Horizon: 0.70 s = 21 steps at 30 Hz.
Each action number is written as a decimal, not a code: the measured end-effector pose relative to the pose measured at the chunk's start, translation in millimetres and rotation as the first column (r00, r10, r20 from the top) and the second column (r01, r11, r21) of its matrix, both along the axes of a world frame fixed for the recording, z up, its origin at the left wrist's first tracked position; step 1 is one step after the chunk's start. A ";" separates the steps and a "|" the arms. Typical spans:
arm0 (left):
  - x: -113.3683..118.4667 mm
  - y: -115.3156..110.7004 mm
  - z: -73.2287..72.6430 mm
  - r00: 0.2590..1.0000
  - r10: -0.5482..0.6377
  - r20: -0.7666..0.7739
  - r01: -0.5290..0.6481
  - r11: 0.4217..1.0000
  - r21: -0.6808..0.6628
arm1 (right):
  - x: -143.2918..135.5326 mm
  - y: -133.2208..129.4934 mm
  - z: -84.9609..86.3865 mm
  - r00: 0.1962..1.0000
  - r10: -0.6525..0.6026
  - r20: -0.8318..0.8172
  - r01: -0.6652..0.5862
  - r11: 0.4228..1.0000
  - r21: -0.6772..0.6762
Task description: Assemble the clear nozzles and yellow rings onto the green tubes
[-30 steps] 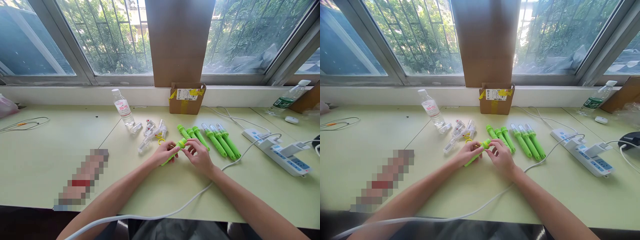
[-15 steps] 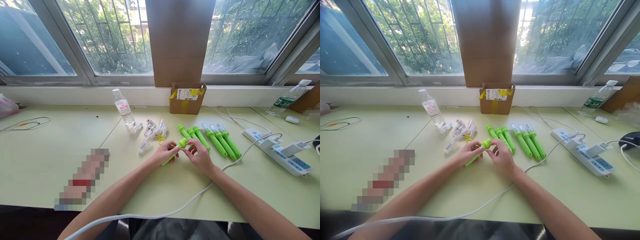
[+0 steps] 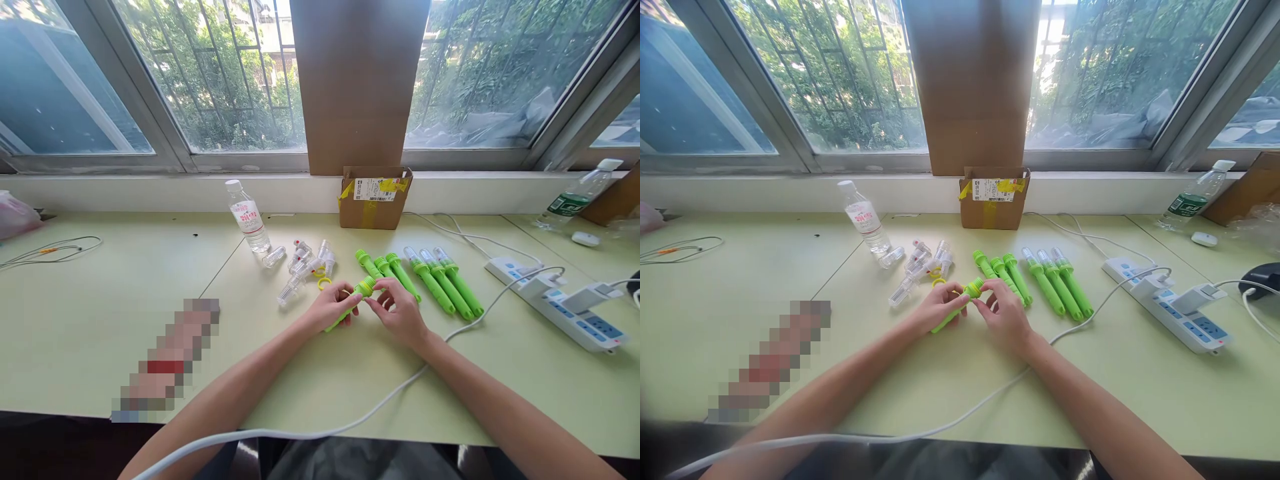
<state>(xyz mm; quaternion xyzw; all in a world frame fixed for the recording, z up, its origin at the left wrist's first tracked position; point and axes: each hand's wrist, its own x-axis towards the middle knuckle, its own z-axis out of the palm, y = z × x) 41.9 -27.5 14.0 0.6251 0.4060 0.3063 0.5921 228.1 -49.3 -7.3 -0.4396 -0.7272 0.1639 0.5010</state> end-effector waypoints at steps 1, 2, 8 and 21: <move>0.0 0.1 -0.4 1.000 0.001 0.007 -0.001 1.000 0.002 | 0.2 0.1 0.0 1.000 0.000 0.008 0.000 1.000 0.002; 0.0 0.1 -0.5 1.000 0.001 0.010 -0.001 1.000 0.004 | 0.4 0.2 0.2 1.000 0.000 0.015 0.000 1.000 0.004; 1.0 -1.8 3.7 1.000 0.009 0.006 -0.009 1.000 -0.008 | 1.5 -0.8 3.4 0.999 -0.011 0.046 0.010 1.000 0.018; 2.3 -2.8 8.6 0.997 0.070 0.022 -0.070 0.997 -0.028 | 8.3 3.4 6.0 0.993 -0.095 0.067 0.093 0.995 0.042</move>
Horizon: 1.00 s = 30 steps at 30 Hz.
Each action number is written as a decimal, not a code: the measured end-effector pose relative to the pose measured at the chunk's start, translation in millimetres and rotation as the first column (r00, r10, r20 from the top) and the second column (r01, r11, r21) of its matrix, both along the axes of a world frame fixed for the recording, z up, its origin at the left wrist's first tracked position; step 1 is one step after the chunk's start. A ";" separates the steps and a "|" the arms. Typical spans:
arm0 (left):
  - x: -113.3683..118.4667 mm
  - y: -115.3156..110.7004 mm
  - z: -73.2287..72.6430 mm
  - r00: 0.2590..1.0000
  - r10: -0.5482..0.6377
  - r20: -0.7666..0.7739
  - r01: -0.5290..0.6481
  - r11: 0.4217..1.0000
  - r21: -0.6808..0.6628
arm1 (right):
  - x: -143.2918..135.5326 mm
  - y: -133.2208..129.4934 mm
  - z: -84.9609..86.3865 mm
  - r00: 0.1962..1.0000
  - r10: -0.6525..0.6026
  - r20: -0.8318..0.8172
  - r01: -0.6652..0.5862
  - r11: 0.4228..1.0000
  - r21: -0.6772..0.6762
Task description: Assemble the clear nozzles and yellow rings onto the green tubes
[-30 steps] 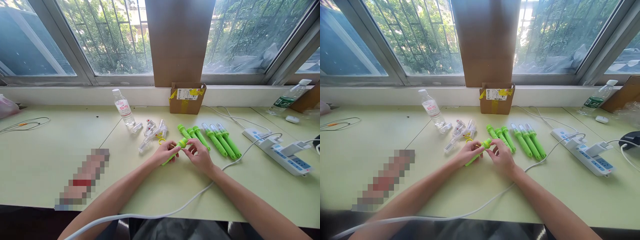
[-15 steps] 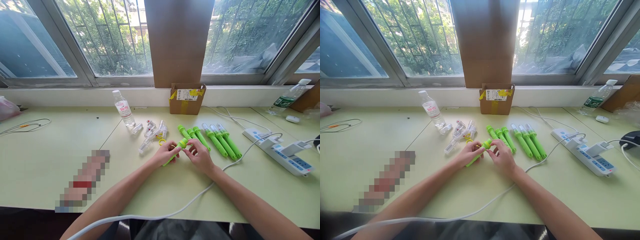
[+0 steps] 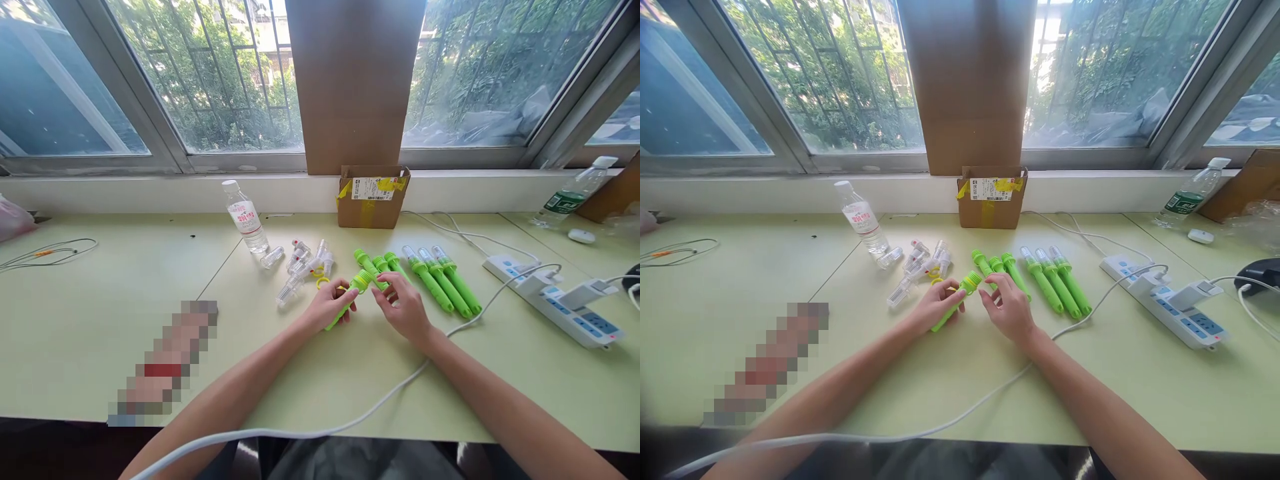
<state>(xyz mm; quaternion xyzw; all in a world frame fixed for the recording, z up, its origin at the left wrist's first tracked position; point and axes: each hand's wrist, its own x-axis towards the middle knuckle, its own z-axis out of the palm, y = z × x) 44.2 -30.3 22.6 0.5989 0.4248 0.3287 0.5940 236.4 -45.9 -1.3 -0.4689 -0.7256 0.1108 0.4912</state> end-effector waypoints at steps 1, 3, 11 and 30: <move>0.1 -0.2 0.5 1.000 0.002 0.002 -0.002 1.000 0.000 | 0.0 -0.1 0.0 1.000 -0.001 0.004 0.001 1.000 -0.001; 0.4 -0.6 1.2 1.000 0.002 -0.001 -0.002 1.000 -0.001 | -0.2 -0.4 -0.1 1.000 -0.001 0.013 0.001 1.000 -0.001; 1.4 -0.5 -0.7 1.000 0.012 0.016 -0.012 1.000 0.012 | -3.7 -1.2 -2.0 0.999 0.012 0.041 -0.012 1.000 -0.004; -17.3 13.3 8.7 0.957 0.289 0.002 -0.280 0.926 0.253 | -1.5 -0.3 -5.1 0.998 0.010 0.063 -0.010 1.000 -0.003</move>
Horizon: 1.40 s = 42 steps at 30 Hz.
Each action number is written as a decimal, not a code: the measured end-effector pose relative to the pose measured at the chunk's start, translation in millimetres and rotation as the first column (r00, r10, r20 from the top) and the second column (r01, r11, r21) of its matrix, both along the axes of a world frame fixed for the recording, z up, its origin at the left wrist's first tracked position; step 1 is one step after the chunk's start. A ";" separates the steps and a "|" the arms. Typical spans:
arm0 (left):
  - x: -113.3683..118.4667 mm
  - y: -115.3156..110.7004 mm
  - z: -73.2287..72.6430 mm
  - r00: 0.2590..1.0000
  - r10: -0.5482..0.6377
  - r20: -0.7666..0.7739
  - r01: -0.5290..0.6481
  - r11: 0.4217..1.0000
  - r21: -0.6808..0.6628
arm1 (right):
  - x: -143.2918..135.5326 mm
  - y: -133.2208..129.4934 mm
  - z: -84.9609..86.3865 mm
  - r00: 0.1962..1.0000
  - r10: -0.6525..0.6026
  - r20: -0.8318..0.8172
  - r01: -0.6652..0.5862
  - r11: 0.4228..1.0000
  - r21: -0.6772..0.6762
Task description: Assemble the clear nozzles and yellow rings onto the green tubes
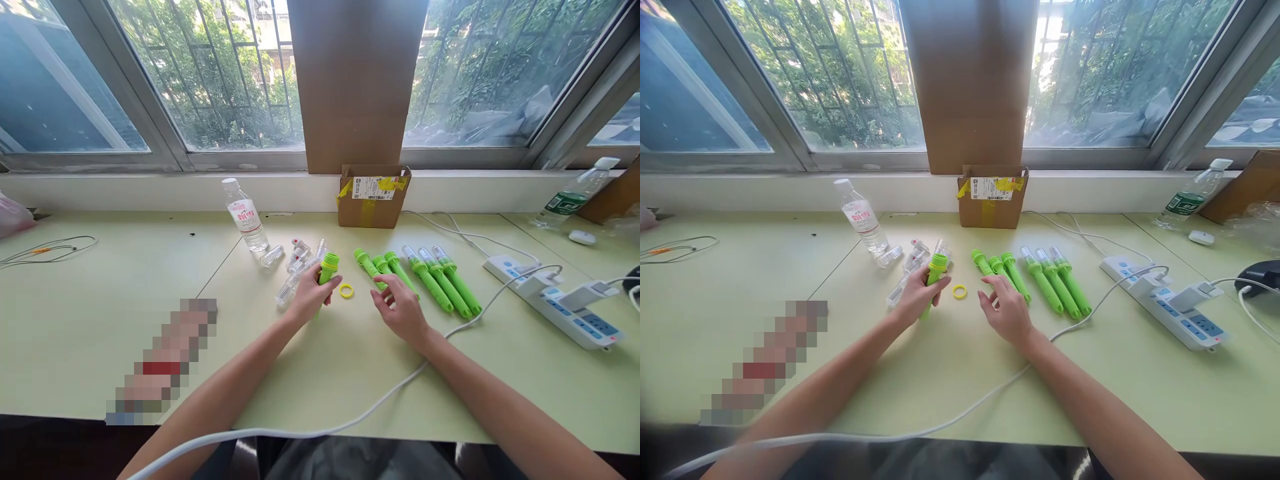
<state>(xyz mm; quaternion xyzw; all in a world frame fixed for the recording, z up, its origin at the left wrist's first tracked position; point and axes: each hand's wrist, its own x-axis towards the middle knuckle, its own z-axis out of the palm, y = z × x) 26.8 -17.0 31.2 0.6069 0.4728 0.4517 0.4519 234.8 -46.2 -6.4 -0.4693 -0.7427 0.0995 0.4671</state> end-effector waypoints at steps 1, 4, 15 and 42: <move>-2.5 1.7 0.8 1.000 0.018 -0.023 -0.017 0.999 0.027 | 0.2 0.1 -0.3 1.000 -0.001 0.001 0.001 1.000 0.000; -11.2 7.9 3.2 0.991 0.105 -0.087 -0.096 0.990 0.105 | 0.6 0.4 -1.0 1.000 0.000 0.009 0.000 1.000 -0.006; -18.9 12.2 -8.3 0.589 0.374 -0.717 0.004 0.885 0.465 | -0.3 -1.0 -0.4 1.000 0.005 0.020 -0.005 1.000 -0.020; 5.0 23.9 -20.3 0.233 0.288 -0.929 0.094 0.944 0.317 | -2.5 1.0 -5.3 0.999 0.024 0.030 -0.022 0.999 -0.050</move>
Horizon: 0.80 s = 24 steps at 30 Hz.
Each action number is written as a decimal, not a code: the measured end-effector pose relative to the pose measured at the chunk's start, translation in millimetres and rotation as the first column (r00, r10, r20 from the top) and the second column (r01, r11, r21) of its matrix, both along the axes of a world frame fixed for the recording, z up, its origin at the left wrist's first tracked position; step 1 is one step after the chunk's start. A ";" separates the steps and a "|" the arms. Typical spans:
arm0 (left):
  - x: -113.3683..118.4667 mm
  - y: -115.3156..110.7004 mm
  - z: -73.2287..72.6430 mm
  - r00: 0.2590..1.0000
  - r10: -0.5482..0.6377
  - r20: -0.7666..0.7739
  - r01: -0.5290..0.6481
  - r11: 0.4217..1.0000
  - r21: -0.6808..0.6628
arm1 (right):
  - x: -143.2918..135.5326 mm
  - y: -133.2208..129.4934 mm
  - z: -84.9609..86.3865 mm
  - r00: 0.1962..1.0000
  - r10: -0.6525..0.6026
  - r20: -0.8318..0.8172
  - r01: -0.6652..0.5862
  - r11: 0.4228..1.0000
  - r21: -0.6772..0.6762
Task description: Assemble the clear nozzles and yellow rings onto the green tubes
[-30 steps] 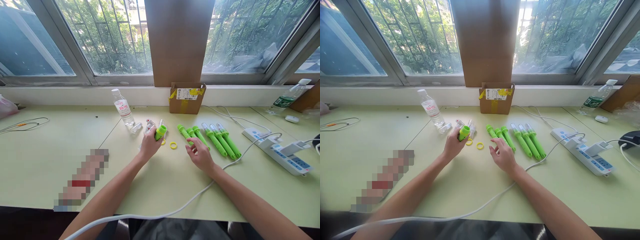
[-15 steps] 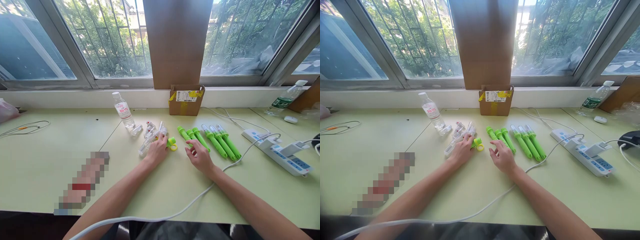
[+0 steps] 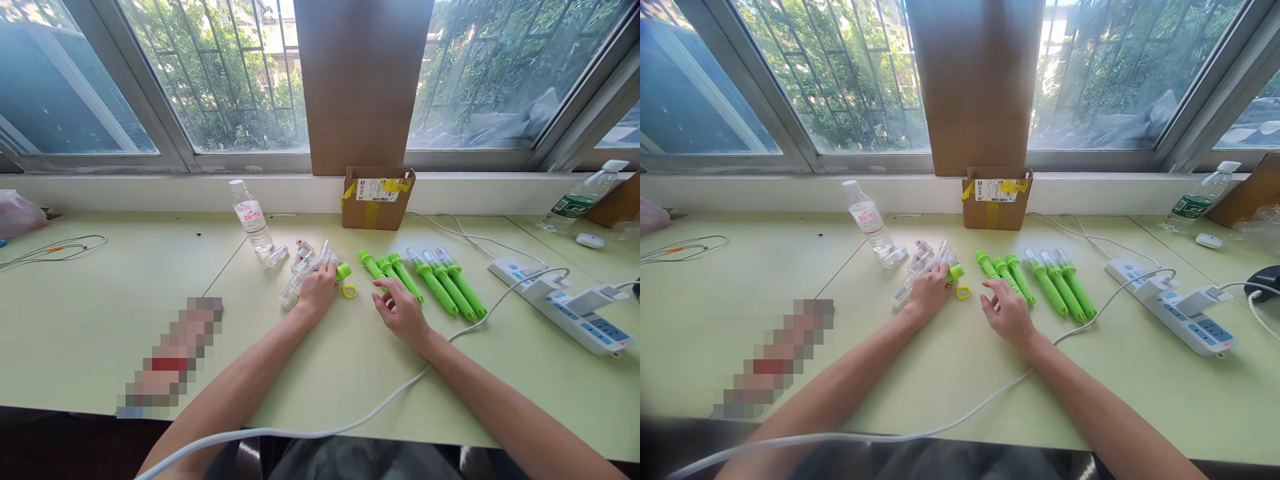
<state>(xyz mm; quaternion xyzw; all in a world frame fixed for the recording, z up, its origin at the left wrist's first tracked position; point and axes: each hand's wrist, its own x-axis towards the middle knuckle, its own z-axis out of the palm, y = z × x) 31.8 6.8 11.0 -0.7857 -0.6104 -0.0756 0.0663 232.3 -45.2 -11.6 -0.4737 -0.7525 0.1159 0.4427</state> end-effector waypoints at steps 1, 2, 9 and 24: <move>-0.3 0.2 -0.3 1.000 -0.002 0.000 0.002 1.000 -0.004 | 0.0 -0.1 -0.3 1.000 0.001 0.001 -0.001 1.000 -0.004; -0.6 0.3 -0.7 1.000 -0.004 -0.001 0.004 1.000 -0.007 | 0.0 -0.2 -0.5 1.000 0.001 0.002 -0.001 1.000 -0.007; -1.9 0.6 -2.5 1.000 0.004 -0.005 -0.004 1.000 -0.011 | -0.6 -0.9 -0.6 1.000 0.002 -0.012 -0.002 1.000 -0.007; -6.4 -12.3 4.3 0.995 -0.094 -0.027 0.095 0.994 0.052 | -0.4 -0.9 12.4 1.000 -0.018 0.016 0.015 0.990 0.142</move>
